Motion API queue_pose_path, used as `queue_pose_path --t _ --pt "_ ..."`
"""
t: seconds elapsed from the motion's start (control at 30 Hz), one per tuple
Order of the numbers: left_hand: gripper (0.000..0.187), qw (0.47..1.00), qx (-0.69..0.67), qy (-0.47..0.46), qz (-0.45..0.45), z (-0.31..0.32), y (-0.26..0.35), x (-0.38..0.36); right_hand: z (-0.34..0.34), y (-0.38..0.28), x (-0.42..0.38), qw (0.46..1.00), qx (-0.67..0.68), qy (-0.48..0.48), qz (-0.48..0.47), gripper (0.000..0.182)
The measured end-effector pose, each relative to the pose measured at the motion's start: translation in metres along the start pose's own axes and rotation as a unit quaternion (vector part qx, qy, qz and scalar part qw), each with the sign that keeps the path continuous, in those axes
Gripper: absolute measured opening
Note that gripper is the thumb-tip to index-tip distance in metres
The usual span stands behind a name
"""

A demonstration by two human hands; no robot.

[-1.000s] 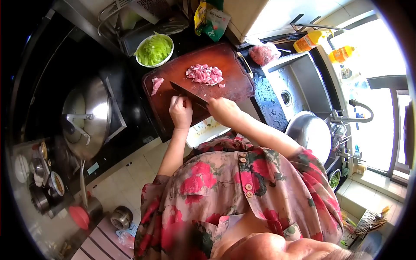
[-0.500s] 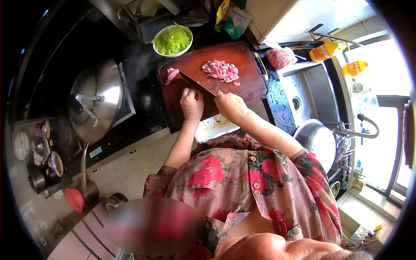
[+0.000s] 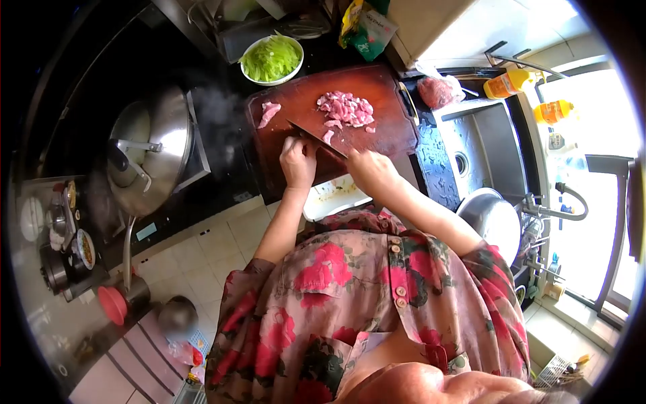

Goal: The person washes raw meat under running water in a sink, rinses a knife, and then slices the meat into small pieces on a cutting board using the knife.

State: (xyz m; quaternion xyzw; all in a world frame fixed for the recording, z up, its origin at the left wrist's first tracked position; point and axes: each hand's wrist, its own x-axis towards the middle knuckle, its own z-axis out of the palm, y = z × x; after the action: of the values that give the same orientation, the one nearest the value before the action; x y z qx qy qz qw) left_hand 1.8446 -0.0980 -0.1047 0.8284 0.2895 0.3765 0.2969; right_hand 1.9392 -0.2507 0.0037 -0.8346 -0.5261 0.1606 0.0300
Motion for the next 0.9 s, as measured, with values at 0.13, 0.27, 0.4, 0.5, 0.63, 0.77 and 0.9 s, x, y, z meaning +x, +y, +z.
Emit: queue_pose_path --t 0.13,0.27,0.4,0.5,0.63,0.77,0.9 --pt "0.007 1.000 0.000 -0.008 0.010 -0.004 0.006 0.002 0.002 -0.010 0.035 0.999 -0.021 0.039 -0.012 0.011" --pt "0.007 0.997 -0.061 0.050 -0.015 -0.008 0.017 0.004 -0.010 0.005 0.011 0.999 0.010 0.028 0.015 0.012" --pt "0.009 1.000 -0.019 0.018 -0.010 -0.008 0.012 0.001 -0.021 -0.002 -0.012 1.000 0.013 -0.020 0.004 0.011" --pt "0.007 1.000 -0.017 -0.002 0.004 -0.003 0.008 -0.002 0.020 -0.001 0.014 0.997 0.018 0.066 -0.036 0.017" --pt "0.003 1.000 -0.012 -0.025 0.006 -0.006 0.006 0.000 -0.001 -0.003 0.032 0.999 0.031 0.034 0.002 0.015" --pt "0.009 0.995 -0.086 0.042 -0.038 -0.009 0.012 0.002 -0.025 0.003 0.004 0.999 0.025 -0.018 0.012 0.014" --pt "0.009 1.000 -0.006 0.004 -0.001 -0.003 0.007 -0.001 0.013 0.002 0.002 0.999 -0.016 0.022 -0.026 0.013"
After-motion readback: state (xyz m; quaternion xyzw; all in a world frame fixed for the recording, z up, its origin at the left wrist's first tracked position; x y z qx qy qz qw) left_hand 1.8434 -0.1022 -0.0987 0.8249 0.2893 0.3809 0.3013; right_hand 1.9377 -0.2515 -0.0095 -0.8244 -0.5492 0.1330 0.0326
